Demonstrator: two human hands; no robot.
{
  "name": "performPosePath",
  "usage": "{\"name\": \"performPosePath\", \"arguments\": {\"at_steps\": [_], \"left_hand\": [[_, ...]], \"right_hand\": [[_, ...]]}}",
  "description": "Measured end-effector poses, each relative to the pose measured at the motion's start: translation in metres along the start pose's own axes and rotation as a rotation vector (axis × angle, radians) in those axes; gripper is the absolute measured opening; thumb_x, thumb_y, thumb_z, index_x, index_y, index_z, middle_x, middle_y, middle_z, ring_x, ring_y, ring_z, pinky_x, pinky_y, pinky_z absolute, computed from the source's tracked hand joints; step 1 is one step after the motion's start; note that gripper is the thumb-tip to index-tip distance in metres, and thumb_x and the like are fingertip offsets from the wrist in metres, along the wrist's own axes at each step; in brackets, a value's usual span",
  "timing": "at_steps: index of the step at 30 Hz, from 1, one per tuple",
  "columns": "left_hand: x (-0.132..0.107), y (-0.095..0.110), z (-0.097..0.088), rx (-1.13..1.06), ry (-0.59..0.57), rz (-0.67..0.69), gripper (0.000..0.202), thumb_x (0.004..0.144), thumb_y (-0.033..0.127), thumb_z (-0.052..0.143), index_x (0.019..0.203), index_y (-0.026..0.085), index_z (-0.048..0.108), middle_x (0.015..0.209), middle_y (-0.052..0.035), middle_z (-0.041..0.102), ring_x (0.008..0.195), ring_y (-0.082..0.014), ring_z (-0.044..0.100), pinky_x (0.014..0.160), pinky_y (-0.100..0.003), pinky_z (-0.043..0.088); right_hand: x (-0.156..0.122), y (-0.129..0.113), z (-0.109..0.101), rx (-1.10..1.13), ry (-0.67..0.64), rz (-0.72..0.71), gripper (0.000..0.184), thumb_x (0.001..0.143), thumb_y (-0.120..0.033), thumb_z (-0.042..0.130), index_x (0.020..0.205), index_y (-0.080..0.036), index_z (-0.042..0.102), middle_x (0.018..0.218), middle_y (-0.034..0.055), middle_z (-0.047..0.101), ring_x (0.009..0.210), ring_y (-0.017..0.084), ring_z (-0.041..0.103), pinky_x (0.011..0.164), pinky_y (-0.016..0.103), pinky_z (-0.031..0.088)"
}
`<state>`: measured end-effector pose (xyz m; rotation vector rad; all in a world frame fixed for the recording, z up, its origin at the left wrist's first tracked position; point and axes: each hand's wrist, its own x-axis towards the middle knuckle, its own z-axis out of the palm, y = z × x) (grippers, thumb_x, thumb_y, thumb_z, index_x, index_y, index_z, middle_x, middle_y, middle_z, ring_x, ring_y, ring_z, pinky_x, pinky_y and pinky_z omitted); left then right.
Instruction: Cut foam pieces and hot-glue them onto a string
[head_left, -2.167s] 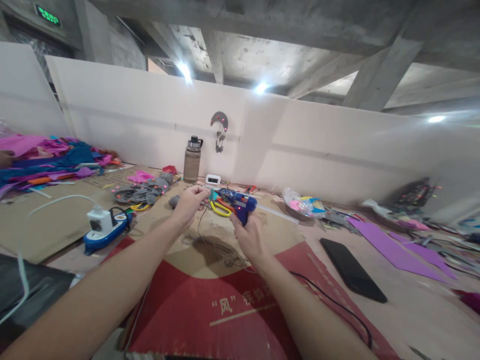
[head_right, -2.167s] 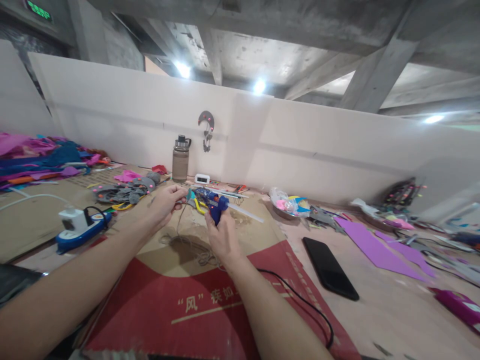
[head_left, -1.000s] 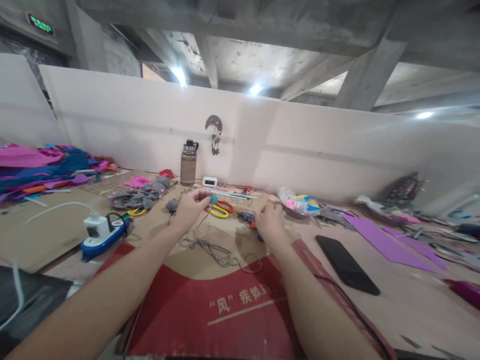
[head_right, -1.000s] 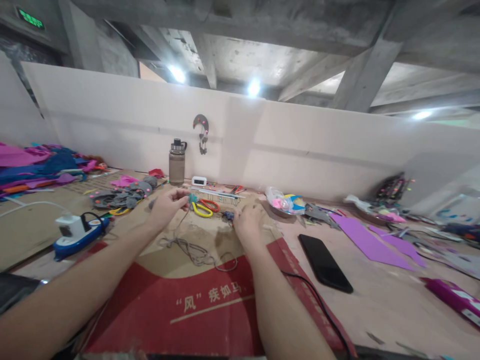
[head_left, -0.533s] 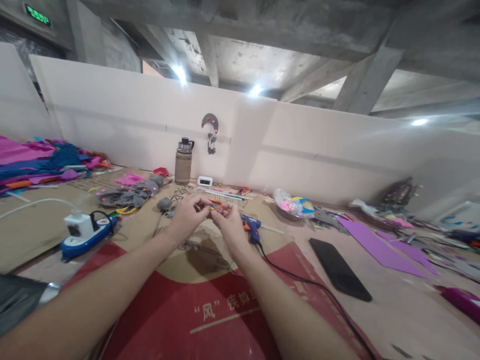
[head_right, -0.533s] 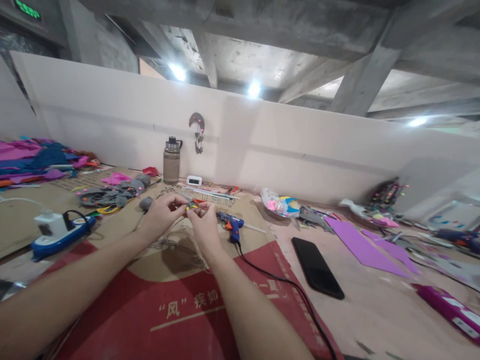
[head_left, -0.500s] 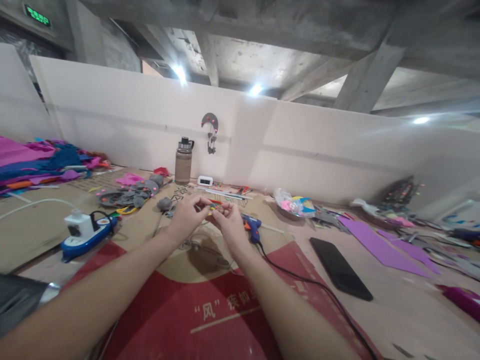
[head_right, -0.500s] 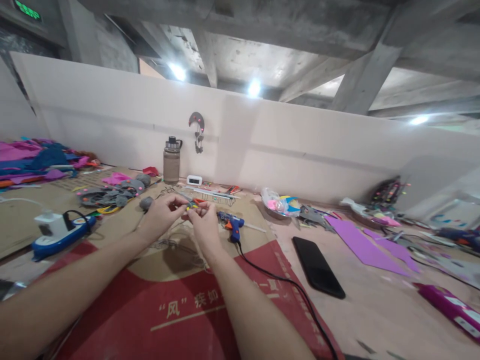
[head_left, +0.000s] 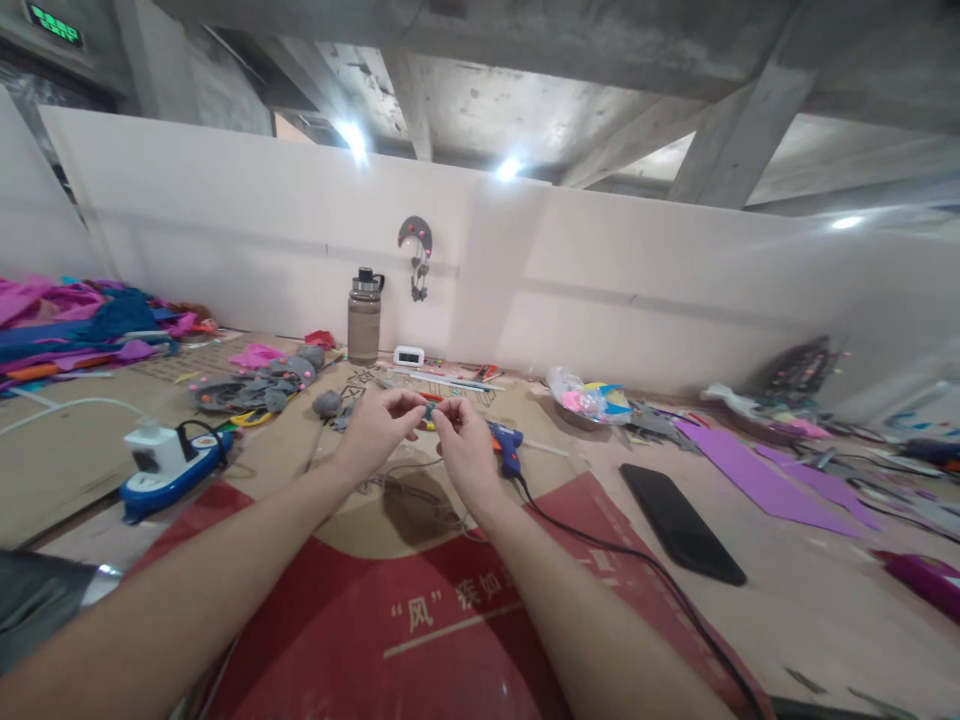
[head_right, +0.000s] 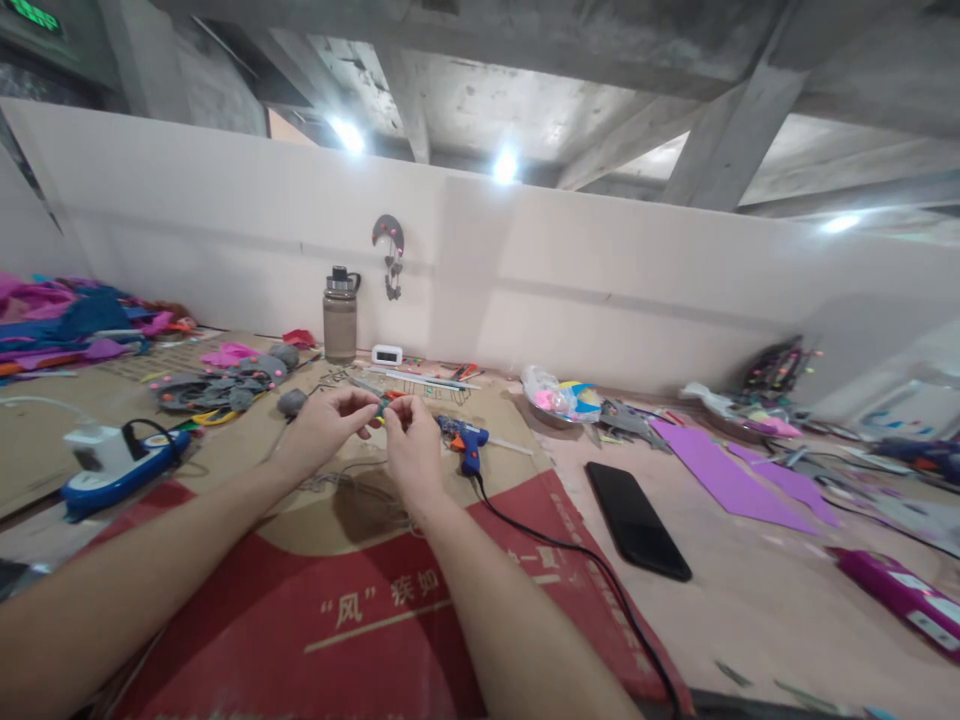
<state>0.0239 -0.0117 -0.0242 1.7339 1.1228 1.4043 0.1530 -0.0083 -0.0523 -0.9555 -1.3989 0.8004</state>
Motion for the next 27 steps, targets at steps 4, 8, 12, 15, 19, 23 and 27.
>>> {"name": "performPosePath", "arguments": {"at_steps": [4, 8, 12, 15, 19, 23, 27], "left_hand": [[0.003, -0.005, -0.002, -0.038, 0.041, -0.016, 0.019, 0.071, 0.032, 0.062, 0.078, 0.014, 0.065, 0.068, -0.0031, 0.065, 0.057, -0.0128, 0.06, 0.051, -0.023, 0.05], [0.006, -0.008, -0.005, -0.029, 0.09, -0.01, 0.019, 0.072, 0.031, 0.061, 0.079, 0.014, 0.063, 0.066, -0.0028, 0.064, 0.056, -0.0129, 0.06, 0.05, -0.023, 0.049], [0.006, -0.009, -0.007, 0.026, 0.081, 0.024, 0.018, 0.073, 0.031, 0.06, 0.08, 0.015, 0.063, 0.068, -0.003, 0.064, 0.059, -0.0138, 0.061, 0.053, -0.024, 0.05], [0.005, -0.01, -0.007, 0.059, 0.066, 0.044, 0.018, 0.074, 0.032, 0.059, 0.081, 0.016, 0.064, 0.069, -0.0028, 0.065, 0.06, -0.0138, 0.062, 0.054, -0.024, 0.05], [0.005, -0.012, -0.006, 0.11, 0.063, 0.065, 0.019, 0.075, 0.031, 0.058, 0.082, 0.016, 0.065, 0.069, -0.003, 0.066, 0.056, -0.0131, 0.061, 0.054, -0.024, 0.049], [0.005, -0.013, -0.006, 0.119, 0.053, 0.082, 0.02, 0.076, 0.032, 0.057, 0.083, 0.016, 0.065, 0.07, -0.0031, 0.066, 0.058, -0.0134, 0.061, 0.054, -0.024, 0.048], [0.004, -0.01, -0.007, 0.171, 0.034, 0.104, 0.02, 0.076, 0.033, 0.056, 0.084, 0.016, 0.065, 0.07, -0.0014, 0.065, 0.057, -0.0122, 0.06, 0.056, -0.023, 0.048]], "right_hand": [[-0.001, -0.001, -0.001, -0.013, -0.011, -0.005, 0.018, 0.077, -0.035, 0.052, 0.084, -0.019, 0.053, 0.072, -0.0031, 0.054, 0.054, 0.008, 0.045, 0.051, 0.02, 0.04], [-0.002, -0.002, -0.003, -0.008, -0.062, 0.018, 0.02, 0.076, -0.037, 0.053, 0.081, -0.018, 0.056, 0.064, -0.0045, 0.051, 0.047, 0.008, 0.043, 0.044, 0.019, 0.038], [-0.003, -0.002, -0.005, -0.029, -0.096, 0.055, 0.025, 0.078, -0.041, 0.049, 0.072, -0.017, 0.055, 0.06, -0.0039, 0.051, 0.044, 0.007, 0.045, 0.041, 0.019, 0.037], [-0.003, -0.001, -0.004, -0.009, -0.104, 0.087, 0.028, 0.08, -0.043, 0.046, 0.072, -0.017, 0.054, 0.06, -0.0033, 0.051, 0.044, 0.007, 0.046, 0.04, 0.019, 0.039], [-0.004, -0.005, -0.002, 0.098, -0.119, 0.135, 0.031, 0.081, -0.045, 0.042, 0.073, -0.017, 0.054, 0.062, -0.0031, 0.048, 0.05, 0.008, 0.048, 0.047, 0.022, 0.047], [-0.006, -0.01, 0.0, 0.216, -0.153, 0.17, 0.029, 0.08, -0.046, 0.045, 0.078, -0.018, 0.049, 0.068, -0.0033, 0.05, 0.05, 0.007, 0.048, 0.05, 0.023, 0.049], [-0.005, -0.009, 0.002, 0.245, -0.161, 0.173, 0.029, 0.073, -0.04, 0.059, 0.087, -0.02, 0.045, 0.069, -0.0051, 0.052, 0.05, 0.007, 0.049, 0.05, 0.023, 0.049]]}}
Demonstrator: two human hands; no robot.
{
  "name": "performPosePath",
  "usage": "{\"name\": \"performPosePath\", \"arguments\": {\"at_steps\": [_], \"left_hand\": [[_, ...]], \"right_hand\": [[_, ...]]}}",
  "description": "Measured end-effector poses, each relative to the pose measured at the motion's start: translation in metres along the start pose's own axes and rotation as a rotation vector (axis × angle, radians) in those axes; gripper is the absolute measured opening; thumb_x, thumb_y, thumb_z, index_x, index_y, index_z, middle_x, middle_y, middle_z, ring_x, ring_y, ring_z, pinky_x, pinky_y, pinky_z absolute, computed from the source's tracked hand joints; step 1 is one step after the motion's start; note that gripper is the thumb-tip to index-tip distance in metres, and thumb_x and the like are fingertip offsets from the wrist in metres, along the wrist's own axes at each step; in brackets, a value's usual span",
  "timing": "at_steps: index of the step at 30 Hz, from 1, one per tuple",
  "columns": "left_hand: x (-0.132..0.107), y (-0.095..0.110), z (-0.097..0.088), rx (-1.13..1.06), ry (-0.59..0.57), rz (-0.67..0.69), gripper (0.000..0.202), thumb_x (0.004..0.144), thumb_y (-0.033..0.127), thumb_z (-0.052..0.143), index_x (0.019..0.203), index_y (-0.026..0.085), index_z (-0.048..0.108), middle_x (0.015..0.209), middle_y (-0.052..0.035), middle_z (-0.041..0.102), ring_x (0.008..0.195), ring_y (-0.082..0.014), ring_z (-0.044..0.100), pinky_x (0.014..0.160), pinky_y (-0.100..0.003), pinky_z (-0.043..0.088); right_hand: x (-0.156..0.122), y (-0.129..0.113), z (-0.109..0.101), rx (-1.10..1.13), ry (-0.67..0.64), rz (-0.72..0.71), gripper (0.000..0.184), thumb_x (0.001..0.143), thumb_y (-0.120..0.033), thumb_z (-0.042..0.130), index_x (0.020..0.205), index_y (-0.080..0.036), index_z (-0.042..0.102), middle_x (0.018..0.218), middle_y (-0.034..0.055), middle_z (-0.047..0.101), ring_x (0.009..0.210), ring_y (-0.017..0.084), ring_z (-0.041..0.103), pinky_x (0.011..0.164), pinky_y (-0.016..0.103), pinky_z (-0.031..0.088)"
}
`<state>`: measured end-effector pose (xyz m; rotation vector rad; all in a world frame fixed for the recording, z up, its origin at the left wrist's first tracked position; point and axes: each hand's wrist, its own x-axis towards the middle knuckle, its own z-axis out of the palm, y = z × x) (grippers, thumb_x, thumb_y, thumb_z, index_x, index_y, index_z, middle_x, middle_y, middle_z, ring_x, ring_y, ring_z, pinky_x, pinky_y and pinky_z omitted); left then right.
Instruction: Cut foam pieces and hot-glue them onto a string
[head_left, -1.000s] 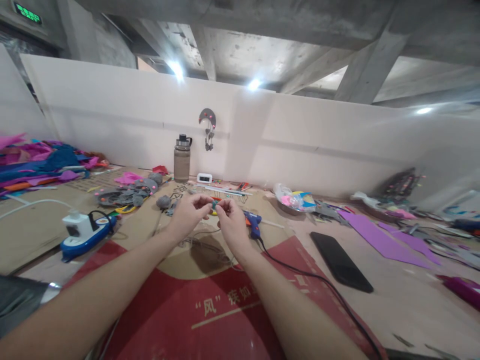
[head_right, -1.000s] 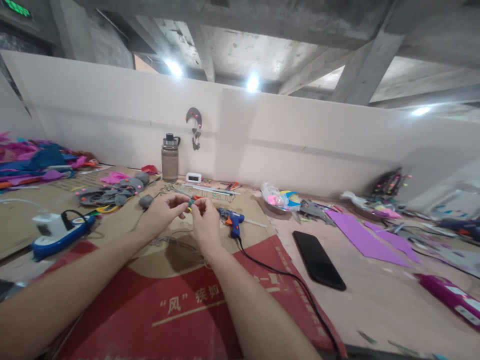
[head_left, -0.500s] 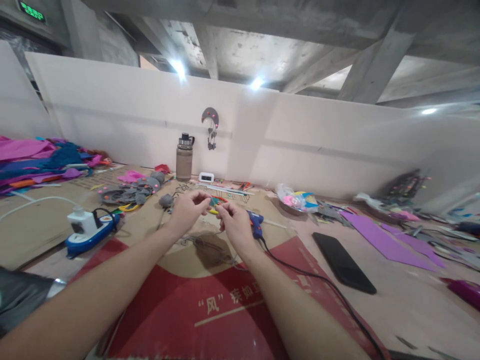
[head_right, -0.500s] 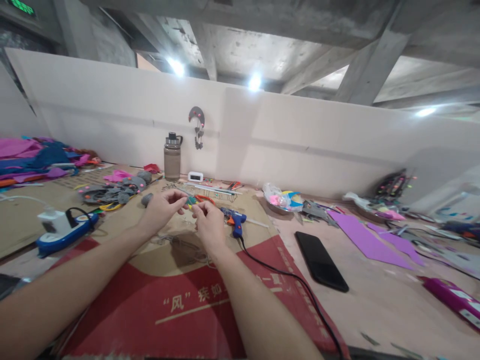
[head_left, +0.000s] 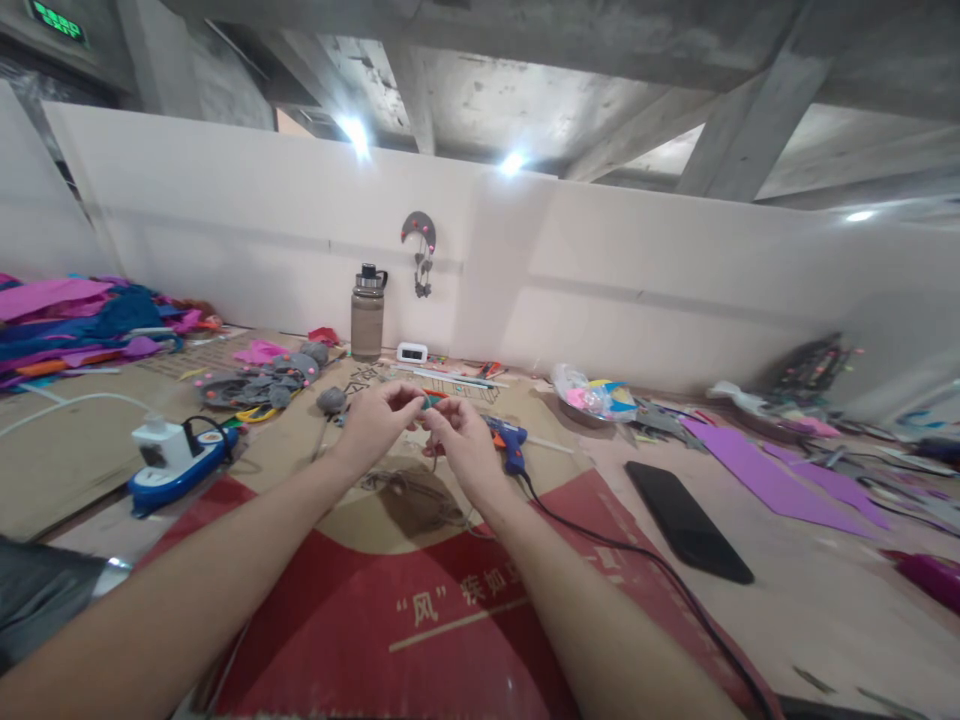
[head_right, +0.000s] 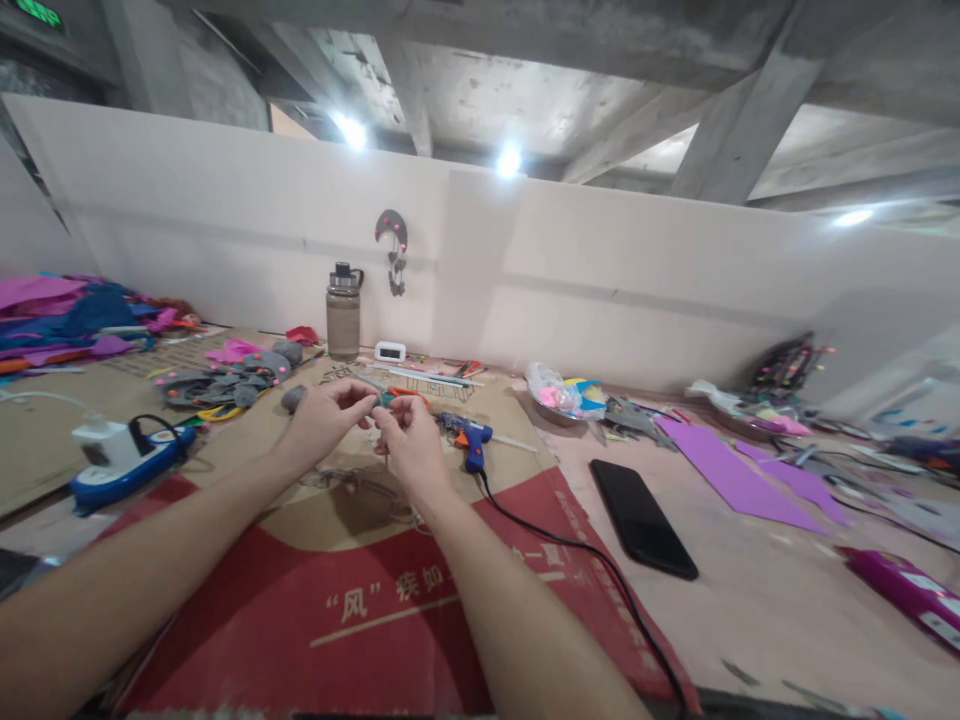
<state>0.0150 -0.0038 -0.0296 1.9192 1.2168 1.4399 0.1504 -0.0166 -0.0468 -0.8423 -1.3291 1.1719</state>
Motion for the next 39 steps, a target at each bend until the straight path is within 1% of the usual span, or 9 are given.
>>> {"name": "performPosePath", "arguments": {"at_steps": [3, 6, 9, 13, 21, 25, 29, 33, 39], "left_hand": [[-0.001, 0.002, -0.001, 0.034, -0.011, 0.013, 0.019, 0.076, 0.031, 0.056, 0.084, 0.016, 0.065, 0.07, -0.0008, 0.065, 0.058, -0.0117, 0.059, 0.057, -0.023, 0.047], [-0.002, 0.003, -0.001, 0.05, -0.031, 0.013, 0.018, 0.076, 0.029, 0.055, 0.084, 0.017, 0.065, 0.071, -0.001, 0.065, 0.057, -0.0115, 0.059, 0.056, -0.023, 0.047], [-0.003, 0.005, -0.001, 0.056, -0.042, 0.016, 0.017, 0.076, 0.028, 0.055, 0.083, 0.017, 0.066, 0.072, -0.0009, 0.066, 0.058, -0.0113, 0.059, 0.056, -0.022, 0.046], [-0.003, 0.007, 0.0, 0.013, -0.034, -0.009, 0.017, 0.075, 0.028, 0.056, 0.082, 0.016, 0.065, 0.07, -0.0004, 0.065, 0.058, -0.0111, 0.058, 0.055, -0.022, 0.048], [-0.004, 0.014, 0.002, -0.063, -0.007, -0.042, 0.015, 0.072, 0.029, 0.058, 0.076, 0.015, 0.064, 0.067, 0.0, 0.063, 0.057, -0.0109, 0.057, 0.055, -0.021, 0.049], [-0.002, 0.011, 0.002, -0.135, -0.032, -0.071, 0.017, 0.073, 0.03, 0.059, 0.077, 0.014, 0.064, 0.068, -0.0012, 0.063, 0.061, -0.0119, 0.058, 0.057, -0.023, 0.051], [0.0, 0.005, 0.003, -0.247, -0.062, -0.124, 0.018, 0.072, 0.03, 0.06, 0.076, 0.013, 0.063, 0.068, -0.0013, 0.063, 0.057, -0.0111, 0.058, 0.057, -0.025, 0.051], [0.002, -0.001, 0.004, -0.349, -0.095, -0.176, 0.019, 0.071, 0.031, 0.063, 0.077, 0.013, 0.063, 0.069, -0.0017, 0.063, 0.058, -0.0116, 0.059, 0.058, -0.025, 0.051], [0.005, -0.005, 0.002, -0.344, -0.15, -0.201, 0.023, 0.07, 0.034, 0.064, 0.079, 0.013, 0.065, 0.072, -0.0031, 0.066, 0.058, -0.0118, 0.06, 0.061, -0.027, 0.051]], "right_hand": [[0.002, 0.002, -0.001, -0.058, 0.041, -0.047, 0.032, 0.068, -0.035, 0.064, 0.088, -0.02, 0.045, 0.066, -0.0061, 0.051, 0.051, 0.008, 0.049, 0.047, 0.021, 0.047], [0.002, 0.003, -0.003, -0.147, 0.076, -0.113, 0.022, 0.072, -0.037, 0.059, 0.079, -0.019, 0.05, 0.065, -0.0052, 0.049, 0.051, 0.008, 0.047, 0.045, 0.02, 0.045], [0.0, 0.0, -0.005, -0.219, 0.076, -0.143, 0.019, 0.075, -0.037, 0.055, 0.071, -0.018, 0.053, 0.062, -0.0048, 0.049, 0.048, 0.007, 0.045, 0.044, 0.019, 0.041], [-0.001, -0.001, -0.006, -0.295, 0.081, -0.141, 0.02, 0.076, -0.036, 0.052, 0.07, -0.018, 0.054, 0.058, -0.0049, 0.05, 0.045, 0.007, 0.045, 0.044, 0.02, 0.038], [-0.001, 0.001, -0.005, -0.366, 0.066, -0.08, 0.027, 0.079, -0.04, 0.046, 0.068, -0.018, 0.054, 0.059, -0.0031, 0.053, 0.044, 0.007, 0.044, 0.042, 0.019, 0.036], [0.0, 0.003, -0.006, -0.442, 0.069, -0.103, 0.028, 0.08, -0.04, 0.045, 0.067, -0.017, 0.055, 0.059, -0.0027, 0.054, 0.045, 0.007, 0.044, 0.045, 0.02, 0.035], [0.001, 0.004, -0.008, -0.475, 0.074, -0.118, 0.029, 0.081, -0.04, 0.043, 0.068, -0.018, 0.055, 0.059, -0.0028, 0.054, 0.048, 0.008, 0.044, 0.047, 0.02, 0.034], [0.001, 0.005, -0.009, -0.499, 0.082, -0.13, 0.028, 0.081, -0.04, 0.043, 0.066, -0.018, 0.053, 0.059, -0.0033, 0.053, 0.05, 0.008, 0.044, 0.049, 0.02, 0.034], [0.002, 0.005, -0.01, -0.535, 0.109, -0.138, 0.026, 0.08, -0.039, 0.044, 0.067, -0.018, 0.053, 0.058, -0.0036, 0.052, 0.051, 0.009, 0.045, 0.049, 0.02, 0.035]]}}
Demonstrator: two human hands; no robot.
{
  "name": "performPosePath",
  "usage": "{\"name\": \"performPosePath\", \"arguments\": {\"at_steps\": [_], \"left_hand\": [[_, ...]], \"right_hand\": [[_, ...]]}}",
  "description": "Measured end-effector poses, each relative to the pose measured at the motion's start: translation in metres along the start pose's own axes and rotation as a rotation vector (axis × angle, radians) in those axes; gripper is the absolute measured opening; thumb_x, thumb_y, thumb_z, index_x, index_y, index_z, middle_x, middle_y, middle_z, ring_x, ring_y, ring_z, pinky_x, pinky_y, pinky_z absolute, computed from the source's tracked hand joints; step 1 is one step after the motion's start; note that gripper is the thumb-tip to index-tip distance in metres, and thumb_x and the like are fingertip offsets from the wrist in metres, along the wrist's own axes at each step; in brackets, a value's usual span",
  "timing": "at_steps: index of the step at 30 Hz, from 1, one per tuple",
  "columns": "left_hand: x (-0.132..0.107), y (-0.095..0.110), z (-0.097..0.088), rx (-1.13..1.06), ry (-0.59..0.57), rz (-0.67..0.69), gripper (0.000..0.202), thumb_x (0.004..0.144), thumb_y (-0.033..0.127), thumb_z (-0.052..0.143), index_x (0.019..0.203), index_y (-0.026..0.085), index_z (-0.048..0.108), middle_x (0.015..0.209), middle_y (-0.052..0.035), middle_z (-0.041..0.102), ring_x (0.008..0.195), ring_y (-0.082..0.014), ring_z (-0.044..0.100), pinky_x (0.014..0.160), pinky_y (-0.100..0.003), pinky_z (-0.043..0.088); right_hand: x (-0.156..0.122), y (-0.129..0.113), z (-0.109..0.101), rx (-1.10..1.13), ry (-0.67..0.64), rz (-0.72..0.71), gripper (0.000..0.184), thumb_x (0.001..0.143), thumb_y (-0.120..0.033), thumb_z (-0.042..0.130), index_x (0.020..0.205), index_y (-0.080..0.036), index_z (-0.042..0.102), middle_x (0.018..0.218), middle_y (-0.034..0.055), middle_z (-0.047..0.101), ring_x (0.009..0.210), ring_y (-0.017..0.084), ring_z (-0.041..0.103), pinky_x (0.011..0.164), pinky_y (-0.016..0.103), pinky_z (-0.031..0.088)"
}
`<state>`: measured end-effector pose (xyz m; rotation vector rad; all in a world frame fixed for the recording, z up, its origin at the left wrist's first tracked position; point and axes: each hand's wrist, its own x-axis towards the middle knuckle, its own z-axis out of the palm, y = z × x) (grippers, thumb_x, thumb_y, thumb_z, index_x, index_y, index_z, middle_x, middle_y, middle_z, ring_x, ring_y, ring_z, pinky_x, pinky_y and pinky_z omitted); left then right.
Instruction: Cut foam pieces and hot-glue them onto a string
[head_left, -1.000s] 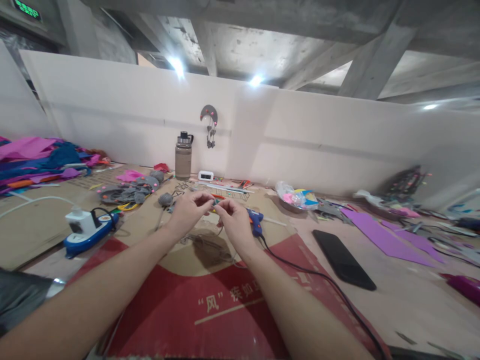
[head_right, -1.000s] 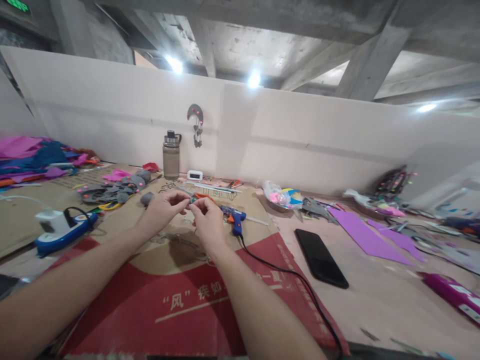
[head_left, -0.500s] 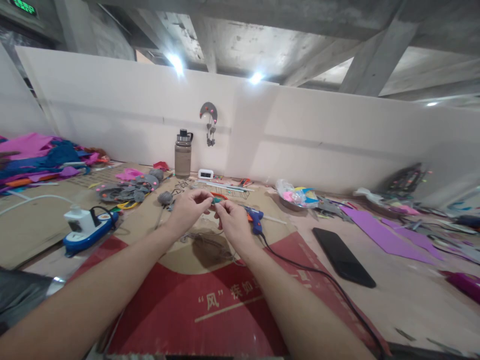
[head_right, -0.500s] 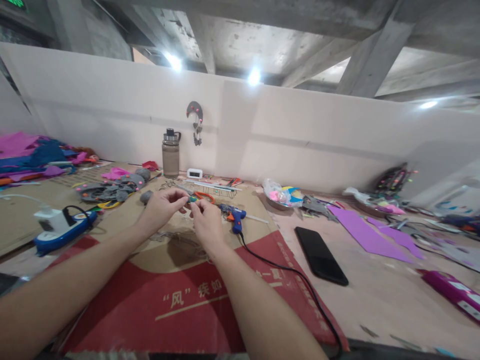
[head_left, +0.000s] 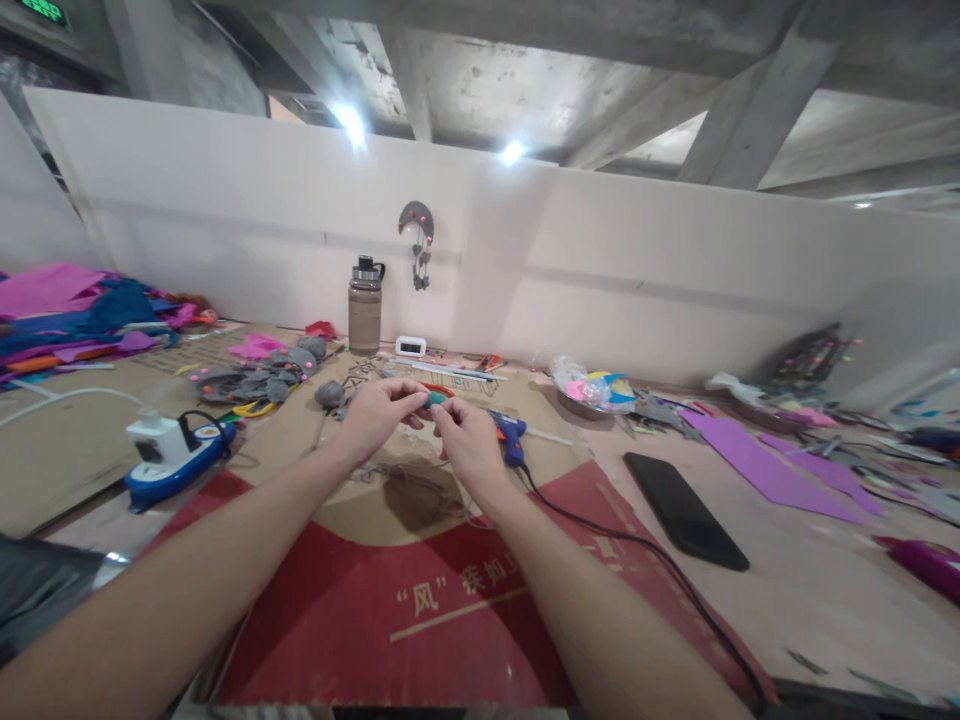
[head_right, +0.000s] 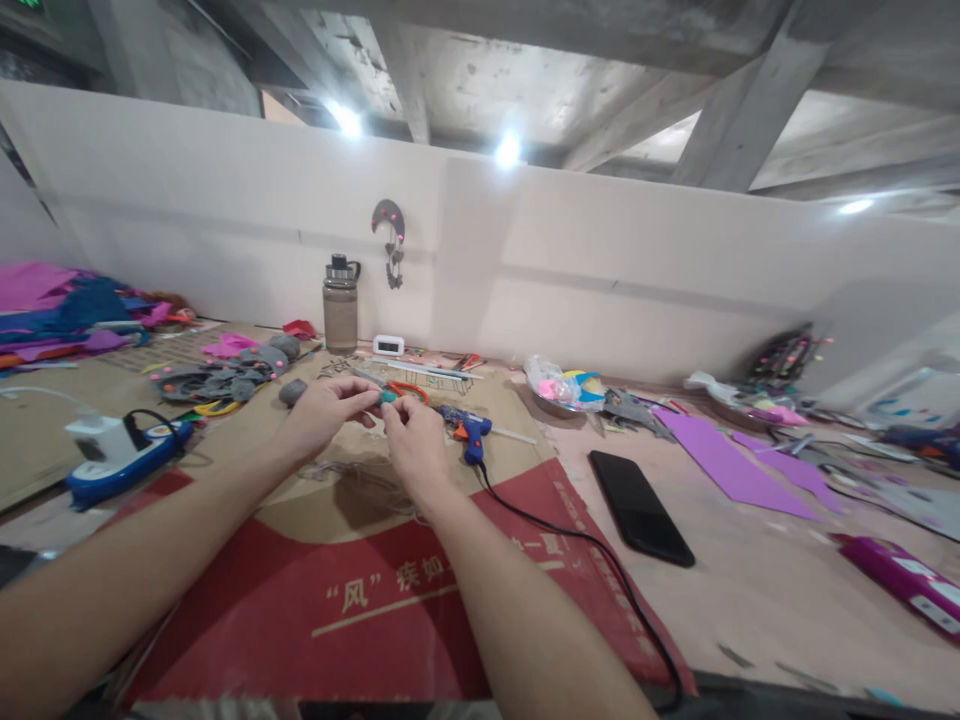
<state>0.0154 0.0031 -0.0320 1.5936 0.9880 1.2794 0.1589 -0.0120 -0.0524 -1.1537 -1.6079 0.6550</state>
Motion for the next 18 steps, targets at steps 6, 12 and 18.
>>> {"name": "performPosePath", "arguments": {"at_steps": [6, 12, 18], "left_hand": [[-0.0007, 0.0043, -0.0012, 0.039, -0.038, -0.019, 0.024, 0.07, 0.036, 0.064, 0.079, 0.013, 0.065, 0.074, -0.0039, 0.067, 0.056, -0.0113, 0.059, 0.06, -0.026, 0.05], [-0.002, 0.0079, 0.0006, 0.044, -0.035, -0.006, 0.025, 0.069, 0.038, 0.065, 0.077, 0.014, 0.065, 0.073, -0.0028, 0.066, 0.055, -0.0107, 0.059, 0.059, -0.026, 0.051], [-0.0018, 0.0052, 0.0013, 0.08, -0.016, 0.014, 0.024, 0.07, 0.037, 0.062, 0.077, 0.014, 0.063, 0.072, -0.0027, 0.065, 0.055, -0.0108, 0.058, 0.056, -0.025, 0.049]], "right_hand": [[0.0009, -0.0002, -0.0011, -0.02, -0.003, 0.002, 0.027, 0.079, -0.039, 0.044, 0.064, -0.018, 0.052, 0.058, -0.0034, 0.052, 0.051, 0.009, 0.045, 0.049, 0.021, 0.036], [0.0002, -0.0018, -0.002, -0.024, -0.003, 0.019, 0.026, 0.078, -0.038, 0.045, 0.063, -0.019, 0.052, 0.057, -0.0031, 0.052, 0.049, 0.009, 0.045, 0.049, 0.021, 0.036], [0.0004, -0.0018, -0.0011, -0.024, -0.007, 0.033, 0.025, 0.077, -0.038, 0.045, 0.062, -0.019, 0.051, 0.056, -0.0037, 0.05, 0.05, 0.009, 0.044, 0.048, 0.02, 0.035]]}}
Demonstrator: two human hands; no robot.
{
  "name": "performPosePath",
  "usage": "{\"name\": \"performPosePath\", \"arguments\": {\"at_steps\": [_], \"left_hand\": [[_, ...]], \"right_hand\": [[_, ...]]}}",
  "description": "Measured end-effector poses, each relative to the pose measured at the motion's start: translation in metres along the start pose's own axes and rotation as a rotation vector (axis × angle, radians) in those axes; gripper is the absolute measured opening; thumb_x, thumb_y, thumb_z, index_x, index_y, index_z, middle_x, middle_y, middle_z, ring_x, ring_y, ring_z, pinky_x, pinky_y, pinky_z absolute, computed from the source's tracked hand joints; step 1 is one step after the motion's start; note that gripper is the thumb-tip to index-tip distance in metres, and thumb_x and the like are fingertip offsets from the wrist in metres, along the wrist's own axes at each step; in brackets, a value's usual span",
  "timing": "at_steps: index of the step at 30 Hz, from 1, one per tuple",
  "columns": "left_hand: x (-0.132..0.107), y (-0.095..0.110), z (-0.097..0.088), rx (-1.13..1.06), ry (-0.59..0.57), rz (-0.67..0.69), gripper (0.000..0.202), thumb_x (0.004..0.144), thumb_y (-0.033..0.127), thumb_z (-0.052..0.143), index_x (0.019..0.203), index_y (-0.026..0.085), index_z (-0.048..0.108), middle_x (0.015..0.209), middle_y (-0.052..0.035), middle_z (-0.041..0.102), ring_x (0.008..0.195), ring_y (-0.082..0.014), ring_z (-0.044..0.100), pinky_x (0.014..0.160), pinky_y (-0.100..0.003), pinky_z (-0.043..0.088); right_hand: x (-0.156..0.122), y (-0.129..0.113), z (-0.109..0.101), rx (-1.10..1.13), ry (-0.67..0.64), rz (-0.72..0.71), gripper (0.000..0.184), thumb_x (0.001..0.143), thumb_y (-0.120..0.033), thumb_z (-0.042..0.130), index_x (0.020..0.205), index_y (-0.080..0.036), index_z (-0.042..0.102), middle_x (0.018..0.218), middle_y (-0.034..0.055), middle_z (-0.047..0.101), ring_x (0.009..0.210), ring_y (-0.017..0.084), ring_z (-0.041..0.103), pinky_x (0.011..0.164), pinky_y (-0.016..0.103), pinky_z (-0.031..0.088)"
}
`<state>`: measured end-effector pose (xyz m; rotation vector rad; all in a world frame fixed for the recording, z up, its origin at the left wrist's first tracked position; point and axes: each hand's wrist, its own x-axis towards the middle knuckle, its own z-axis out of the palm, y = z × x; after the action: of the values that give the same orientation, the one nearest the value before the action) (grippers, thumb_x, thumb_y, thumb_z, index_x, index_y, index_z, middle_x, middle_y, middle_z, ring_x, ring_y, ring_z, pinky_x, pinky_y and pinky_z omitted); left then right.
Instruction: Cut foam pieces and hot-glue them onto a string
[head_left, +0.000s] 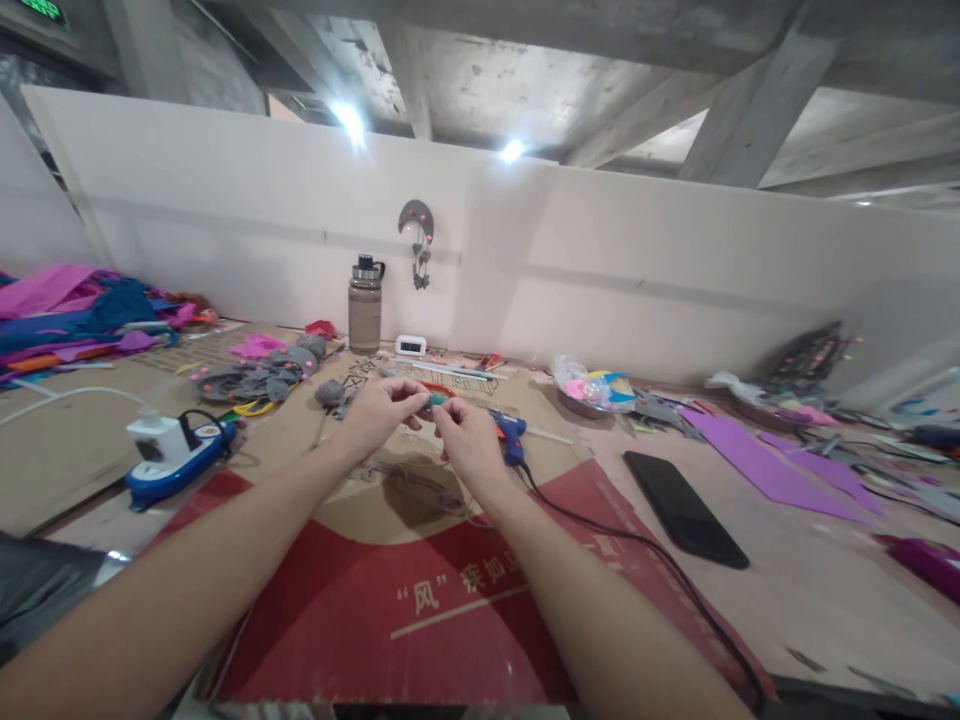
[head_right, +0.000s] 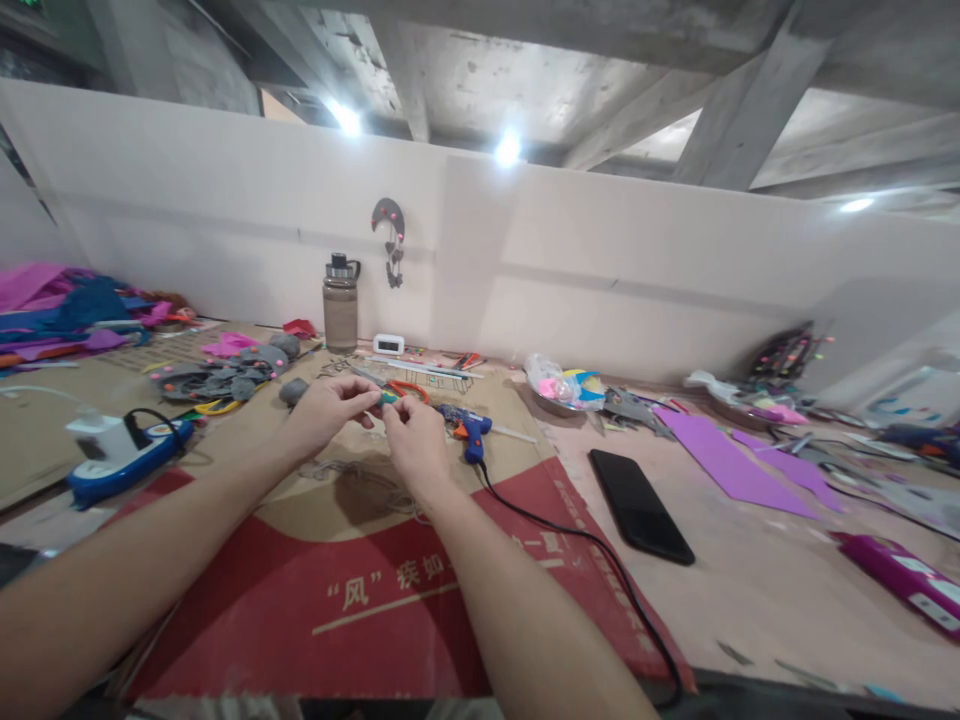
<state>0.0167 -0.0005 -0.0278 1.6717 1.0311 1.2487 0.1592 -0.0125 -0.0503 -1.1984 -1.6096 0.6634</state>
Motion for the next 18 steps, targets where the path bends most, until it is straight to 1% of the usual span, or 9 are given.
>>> {"name": "performPosePath", "arguments": {"at_steps": [4, 7, 9, 13, 15, 18], "left_hand": [[0.001, -0.002, 0.0, 0.018, 0.042, 0.006, 0.02, 0.07, 0.034, 0.06, 0.073, 0.015, 0.061, 0.065, -0.0017, 0.063, 0.055, -0.0107, 0.056, 0.049, -0.022, 0.045], [0.001, -0.002, 0.0, 0.048, 0.059, -0.003, 0.016, 0.071, 0.031, 0.059, 0.072, 0.015, 0.061, 0.057, 0.0011, 0.058, 0.046, -0.0067, 0.047, 0.041, -0.017, 0.035], [0.0, -0.001, 0.0, 0.047, 0.068, -0.019, 0.014, 0.071, 0.029, 0.058, 0.073, 0.015, 0.06, 0.053, 0.0027, 0.054, 0.043, -0.0053, 0.043, 0.039, -0.016, 0.029], [0.002, -0.004, 0.0, -0.032, 0.058, -0.08, 0.013, 0.069, 0.028, 0.06, 0.073, 0.015, 0.059, 0.049, 0.004, 0.051, 0.041, -0.0049, 0.042, 0.038, -0.015, 0.027], [0.003, -0.007, 0.0, -0.083, 0.044, -0.103, 0.015, 0.069, 0.03, 0.061, 0.074, 0.015, 0.058, 0.048, 0.0039, 0.052, 0.039, -0.0052, 0.042, 0.037, -0.016, 0.025], [0.005, -0.011, -0.001, -0.143, 0.04, -0.098, 0.02, 0.069, 0.033, 0.063, 0.077, 0.015, 0.06, 0.053, 0.0012, 0.057, 0.043, -0.0078, 0.05, 0.036, -0.017, 0.028]], "right_hand": [[0.001, 0.002, 0.001, 0.011, -0.008, -0.002, 0.026, 0.078, -0.039, 0.045, 0.064, -0.018, 0.052, 0.056, -0.0041, 0.049, 0.049, 0.009, 0.044, 0.047, 0.02, 0.034], [0.0, 0.002, 0.001, 0.003, -0.011, 0.01, 0.027, 0.078, -0.04, 0.046, 0.064, -0.018, 0.052, 0.055, -0.0044, 0.048, 0.048, 0.008, 0.043, 0.047, 0.02, 0.033], [0.0, 0.001, 0.001, 0.001, -0.009, 0.018, 0.027, 0.078, -0.041, 0.046, 0.063, -0.018, 0.051, 0.055, -0.0045, 0.048, 0.048, 0.008, 0.042, 0.046, 0.02, 0.033], [0.0, 0.001, 0.001, 0.001, -0.009, 0.011, 0.029, 0.078, -0.042, 0.047, 0.062, -0.018, 0.051, 0.055, -0.0042, 0.049, 0.047, 0.008, 0.043, 0.046, 0.02, 0.033], [0.001, 0.002, 0.001, 0.0, -0.007, 0.011, 0.03, 0.078, -0.043, 0.047, 0.061, -0.018, 0.05, 0.054, -0.0041, 0.05, 0.046, 0.008, 0.043, 0.045, 0.02, 0.033], [0.0, 0.003, 0.003, -0.001, -0.022, 0.01, 0.03, 0.078, -0.043, 0.046, 0.061, -0.019, 0.05, 0.054, -0.0041, 0.05, 0.046, 0.009, 0.044, 0.045, 0.02, 0.033]]}}
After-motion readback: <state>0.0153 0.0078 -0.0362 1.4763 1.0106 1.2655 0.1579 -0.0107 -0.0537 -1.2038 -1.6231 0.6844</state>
